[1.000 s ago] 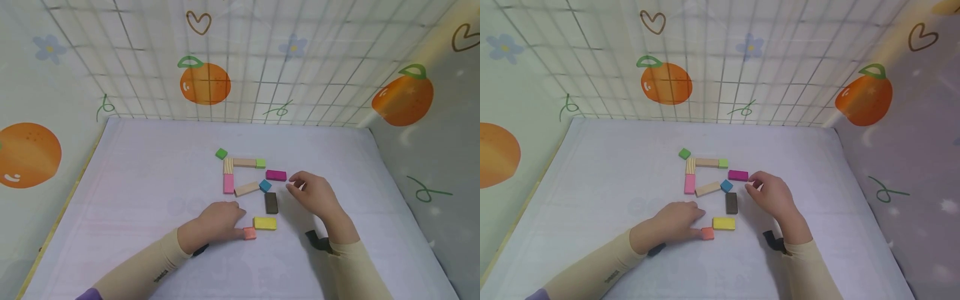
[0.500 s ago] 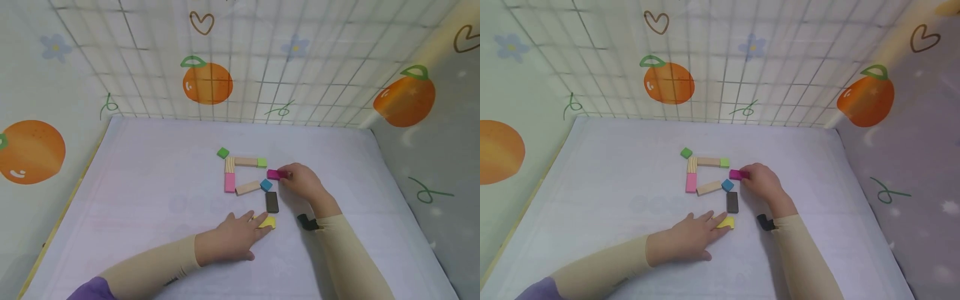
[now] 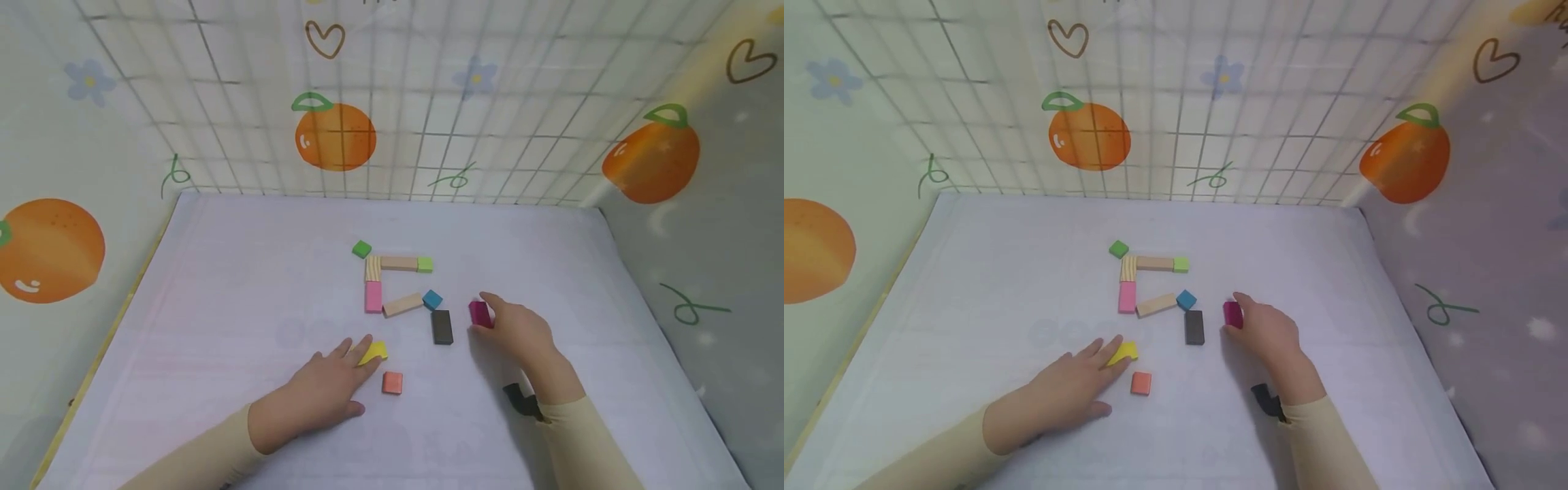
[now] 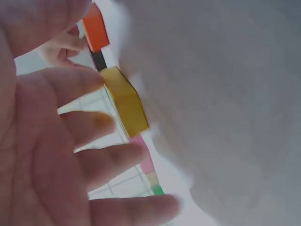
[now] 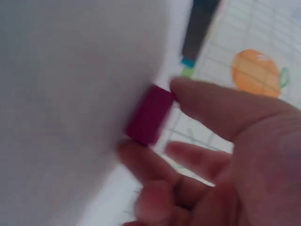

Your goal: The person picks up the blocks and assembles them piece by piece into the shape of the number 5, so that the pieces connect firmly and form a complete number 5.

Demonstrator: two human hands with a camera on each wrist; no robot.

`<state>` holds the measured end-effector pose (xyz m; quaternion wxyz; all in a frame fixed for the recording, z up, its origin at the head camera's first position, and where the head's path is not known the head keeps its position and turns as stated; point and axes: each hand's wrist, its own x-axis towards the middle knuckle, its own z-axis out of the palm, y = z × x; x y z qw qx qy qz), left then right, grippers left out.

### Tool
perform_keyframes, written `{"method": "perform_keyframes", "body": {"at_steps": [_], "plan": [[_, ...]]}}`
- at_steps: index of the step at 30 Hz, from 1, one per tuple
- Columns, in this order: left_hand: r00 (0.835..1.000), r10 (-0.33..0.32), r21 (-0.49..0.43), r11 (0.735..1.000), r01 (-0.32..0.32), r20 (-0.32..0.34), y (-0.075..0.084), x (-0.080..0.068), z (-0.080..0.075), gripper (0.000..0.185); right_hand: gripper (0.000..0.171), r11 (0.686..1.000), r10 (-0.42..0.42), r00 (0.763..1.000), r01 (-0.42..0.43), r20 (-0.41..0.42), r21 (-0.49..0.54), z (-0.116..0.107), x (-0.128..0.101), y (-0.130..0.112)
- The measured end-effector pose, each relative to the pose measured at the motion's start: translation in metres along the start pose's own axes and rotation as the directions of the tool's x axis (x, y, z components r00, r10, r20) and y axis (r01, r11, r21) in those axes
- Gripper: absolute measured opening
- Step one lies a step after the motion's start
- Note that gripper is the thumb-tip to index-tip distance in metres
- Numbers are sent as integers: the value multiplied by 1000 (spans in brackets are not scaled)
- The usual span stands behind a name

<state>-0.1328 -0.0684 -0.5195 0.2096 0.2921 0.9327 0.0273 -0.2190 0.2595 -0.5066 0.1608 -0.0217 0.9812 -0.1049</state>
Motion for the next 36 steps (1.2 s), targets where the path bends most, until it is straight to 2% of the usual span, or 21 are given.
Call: {"method": "perform_keyframes", "body": {"at_steps": [3, 6, 9, 16, 23, 29, 30, 36], "plan": [[995, 82, 19, 997, -81, -60, 6, -2, -1, 81, 69, 1000, 8, 999, -8, 41, -3, 6, -22, -8], [978, 180, 61, 983, -175, -104, 14, 0, 1, 79, 61, 1000, 6, 998, -8, 69, 22, 14, -41, -17], [970, 218, 105, 973, -207, -111, 17, 4, 3, 75, 55, 998, -19, 996, 14, 83, 60, 21, -55, -24], [983, 158, 116, 982, -147, -93, 11, 6, -1, 70, 57, 991, -61, 998, 57, 27, 122, 35, -72, -39], [987, 118, 79, 991, -110, -108, 4, 7, -5, 69, 42, 991, -39, 999, 37, 12, 128, 40, -73, -47], [994, 26, 100, 995, -15, -106, -6, 9, -10, 72, 70, 989, 4, 1000, -1, -16, 148, 37, -77, -47], [994, 13, 99, 995, -2, -105, -7, 8, -12, 71, 70, 989, 6, 1000, -2, -25, 147, 36, -77, -46], [994, -43, 105, 993, 54, -105, -10, 7, -19, 64, 47, 992, -41, 998, 46, -51, 114, 37, -75, -43]]}}
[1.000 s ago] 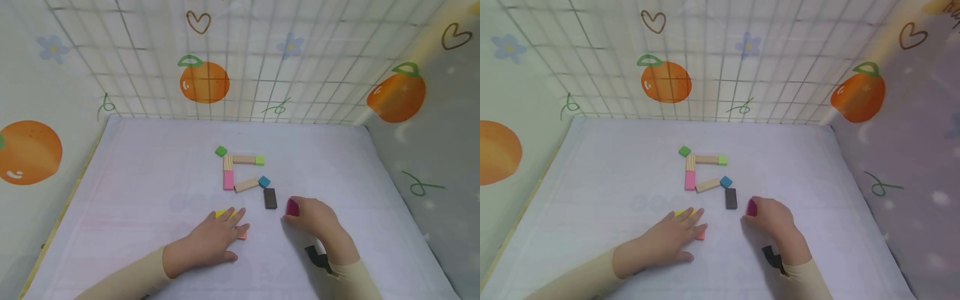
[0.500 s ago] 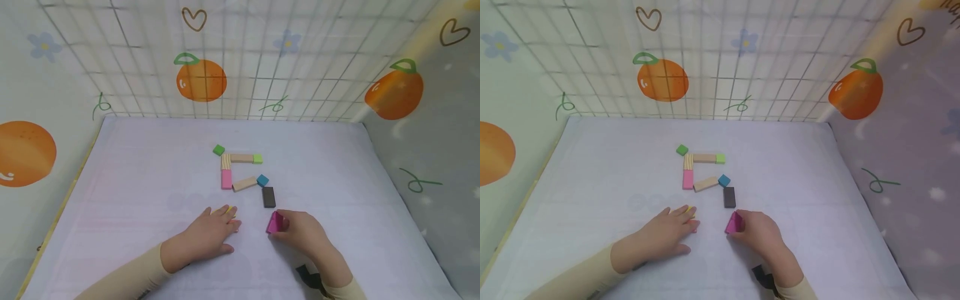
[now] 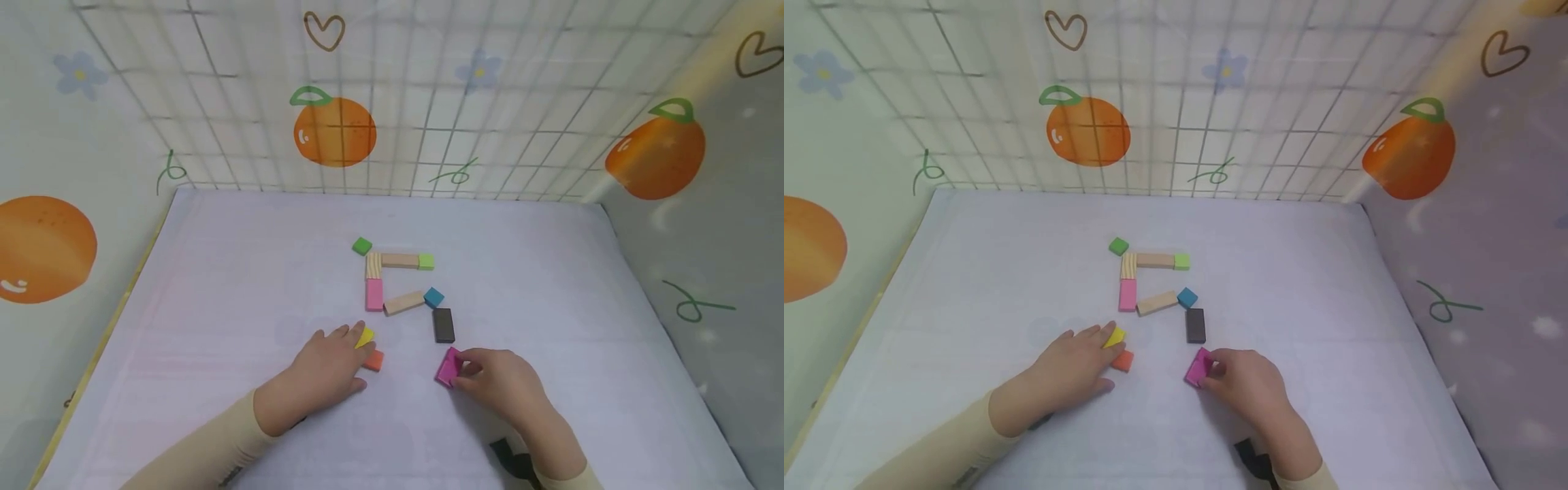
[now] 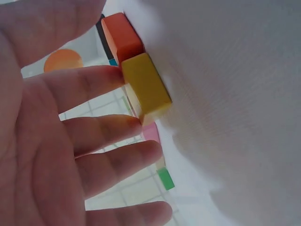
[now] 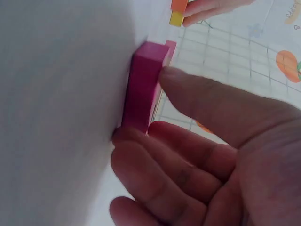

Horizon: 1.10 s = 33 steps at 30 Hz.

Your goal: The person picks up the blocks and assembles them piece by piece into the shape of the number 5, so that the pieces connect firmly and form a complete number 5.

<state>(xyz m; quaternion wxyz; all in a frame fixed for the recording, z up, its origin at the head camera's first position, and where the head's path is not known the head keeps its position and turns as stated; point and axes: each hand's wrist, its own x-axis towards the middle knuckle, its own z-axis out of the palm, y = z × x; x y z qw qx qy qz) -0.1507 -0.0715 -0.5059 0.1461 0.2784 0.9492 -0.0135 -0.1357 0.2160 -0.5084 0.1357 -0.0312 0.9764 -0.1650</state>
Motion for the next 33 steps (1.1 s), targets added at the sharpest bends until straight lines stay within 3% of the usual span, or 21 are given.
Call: {"method": "perform_keyframes", "body": {"at_steps": [13, 22, 26, 33], "plan": [[999, 12, 59, 998, -10, -31, 0, 2, 0, 51, 38, 996, -88, 996, 88, 16, -7, 2, 1, -6], [987, 97, 45, 995, -92, -126, 0, 0, 0, 16, 37, 994, -108, 994, 108, 4, 10, 3, 2, -9], [985, 124, 45, 992, -119, -120, 0, 1, 1, 5, 38, 992, -124, 992, 125, -13, 20, 3, 2, -10], [982, 156, 39, 988, -152, -108, 1, 1, 0, 5, 40, 994, -112, 994, 112, -5, 18, 2, 2, -11]]}}
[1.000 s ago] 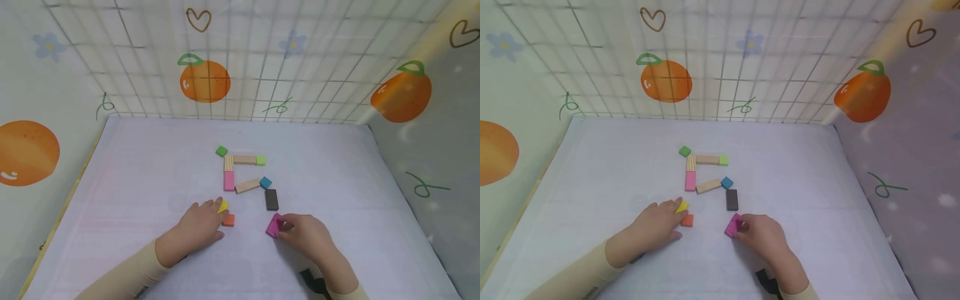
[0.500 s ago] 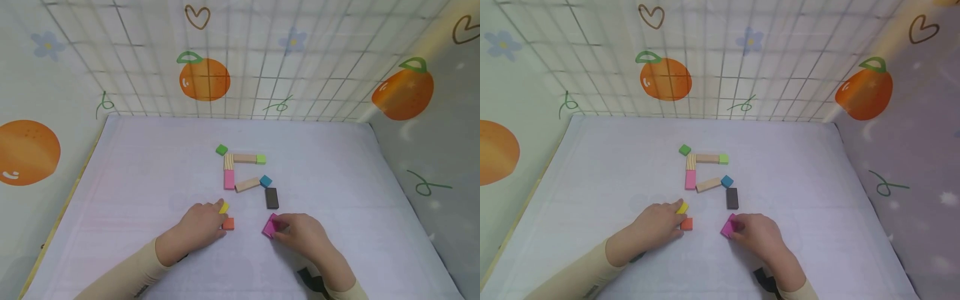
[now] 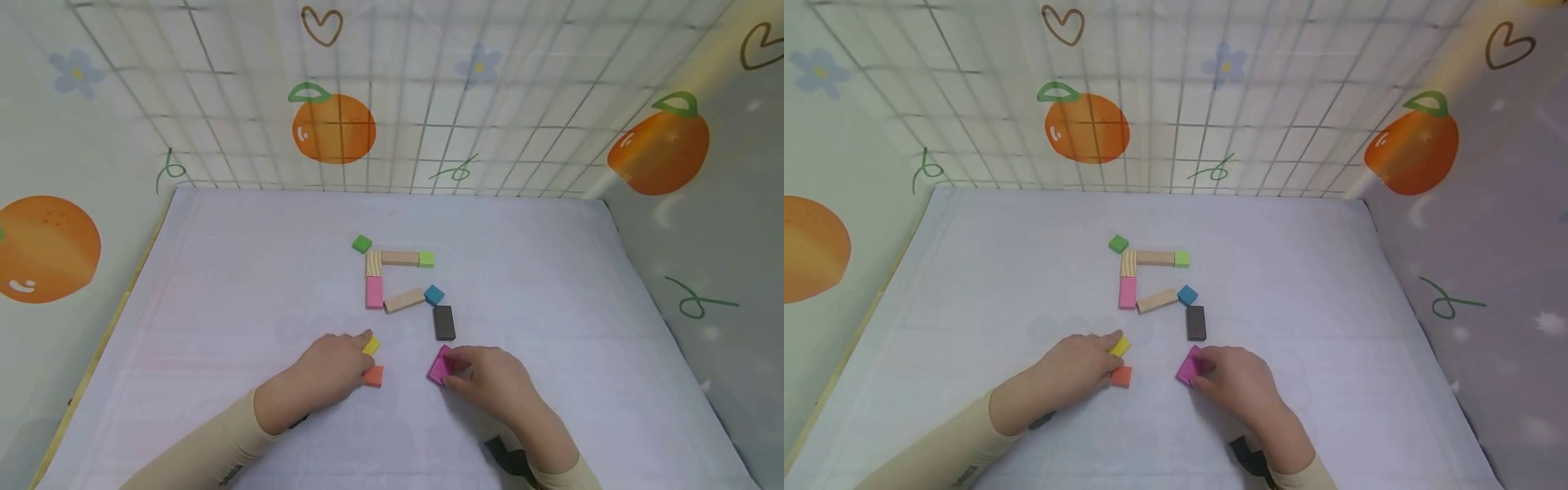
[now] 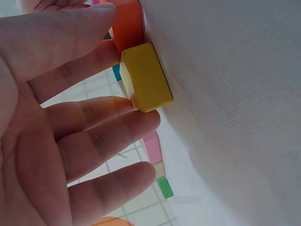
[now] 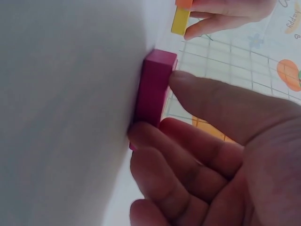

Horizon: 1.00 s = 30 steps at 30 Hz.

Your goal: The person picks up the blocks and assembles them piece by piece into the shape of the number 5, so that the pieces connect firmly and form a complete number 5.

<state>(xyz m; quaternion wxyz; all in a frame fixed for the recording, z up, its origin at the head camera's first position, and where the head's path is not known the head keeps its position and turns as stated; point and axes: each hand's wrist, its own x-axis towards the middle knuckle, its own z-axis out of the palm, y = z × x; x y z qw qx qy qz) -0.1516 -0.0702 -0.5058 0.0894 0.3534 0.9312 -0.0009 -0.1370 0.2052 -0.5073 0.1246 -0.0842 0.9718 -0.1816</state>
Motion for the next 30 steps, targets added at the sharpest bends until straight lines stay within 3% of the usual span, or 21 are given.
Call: {"method": "perform_keyframes", "body": {"at_steps": [13, 30], "plan": [[999, 31, 17, 999, -30, -14, 1, -2, -2, 8, 37, 999, -42, 998, 42, -49, -8, 5, 3, 3], [999, 40, 37, 998, -41, 25, 3, -2, -5, 20, 41, 1000, -27, 999, 27, -22, -12, 6, 6, -1]]}}
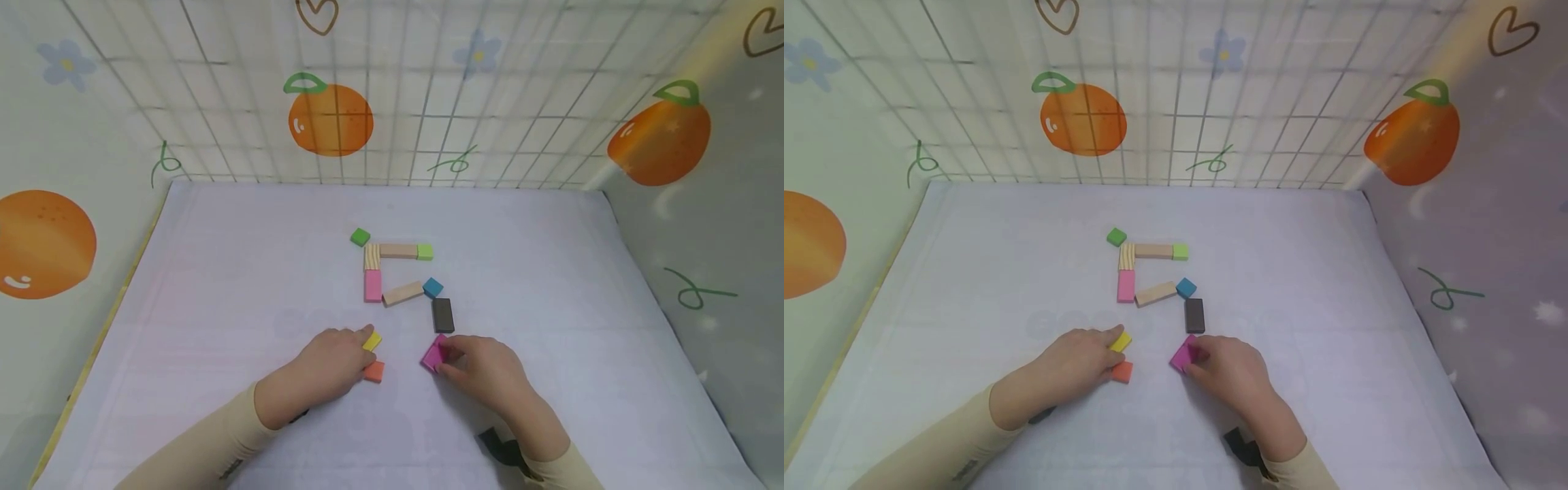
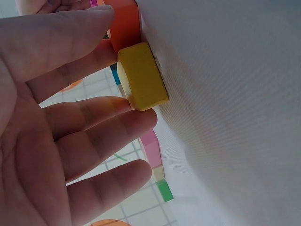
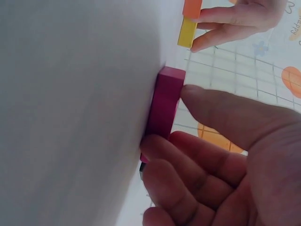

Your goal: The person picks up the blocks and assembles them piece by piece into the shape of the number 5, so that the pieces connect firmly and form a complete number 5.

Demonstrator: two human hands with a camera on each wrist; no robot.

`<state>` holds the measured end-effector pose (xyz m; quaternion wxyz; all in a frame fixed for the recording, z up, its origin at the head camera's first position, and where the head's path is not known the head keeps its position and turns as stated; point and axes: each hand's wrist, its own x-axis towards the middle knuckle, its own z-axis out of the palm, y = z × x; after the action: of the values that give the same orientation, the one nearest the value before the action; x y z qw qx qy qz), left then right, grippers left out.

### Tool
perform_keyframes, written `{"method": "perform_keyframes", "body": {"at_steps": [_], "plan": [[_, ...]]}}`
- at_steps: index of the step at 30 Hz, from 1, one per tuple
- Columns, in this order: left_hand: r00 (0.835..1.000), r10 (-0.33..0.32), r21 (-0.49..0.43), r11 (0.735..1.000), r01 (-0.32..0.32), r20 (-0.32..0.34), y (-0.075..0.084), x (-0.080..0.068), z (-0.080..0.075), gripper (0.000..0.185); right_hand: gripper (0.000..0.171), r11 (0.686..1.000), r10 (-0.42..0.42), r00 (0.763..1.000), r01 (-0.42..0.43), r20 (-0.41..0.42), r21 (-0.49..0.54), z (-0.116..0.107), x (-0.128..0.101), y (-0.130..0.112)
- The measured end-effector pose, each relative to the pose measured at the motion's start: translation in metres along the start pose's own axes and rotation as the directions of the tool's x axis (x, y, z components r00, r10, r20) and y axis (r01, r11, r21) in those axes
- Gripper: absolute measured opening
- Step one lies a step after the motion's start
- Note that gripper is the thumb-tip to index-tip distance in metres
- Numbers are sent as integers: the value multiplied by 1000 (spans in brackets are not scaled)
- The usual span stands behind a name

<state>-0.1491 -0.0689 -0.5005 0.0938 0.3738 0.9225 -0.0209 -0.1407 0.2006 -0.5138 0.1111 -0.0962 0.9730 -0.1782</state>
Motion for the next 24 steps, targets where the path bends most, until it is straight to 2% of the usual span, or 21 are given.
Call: {"method": "perform_keyframes", "body": {"at_steps": [14, 20, 24], "plan": [[1000, 4, 9, 1000, -4, 0, -1, 1, 4, 21, 40, 1000, -5, 1000, 5, -1, 3, 0, 1, 0], [999, 26, 20, 999, -26, -18, -2, 1, 5, 22, 39, 1000, -7, 1000, 7, -10, -3, 1, 1, 0], [999, 31, -5, 1000, -31, -14, -3, 1, 4, 20, 38, 1000, 1, 1000, -2, -12, -15, 2, 1, -1]]}}
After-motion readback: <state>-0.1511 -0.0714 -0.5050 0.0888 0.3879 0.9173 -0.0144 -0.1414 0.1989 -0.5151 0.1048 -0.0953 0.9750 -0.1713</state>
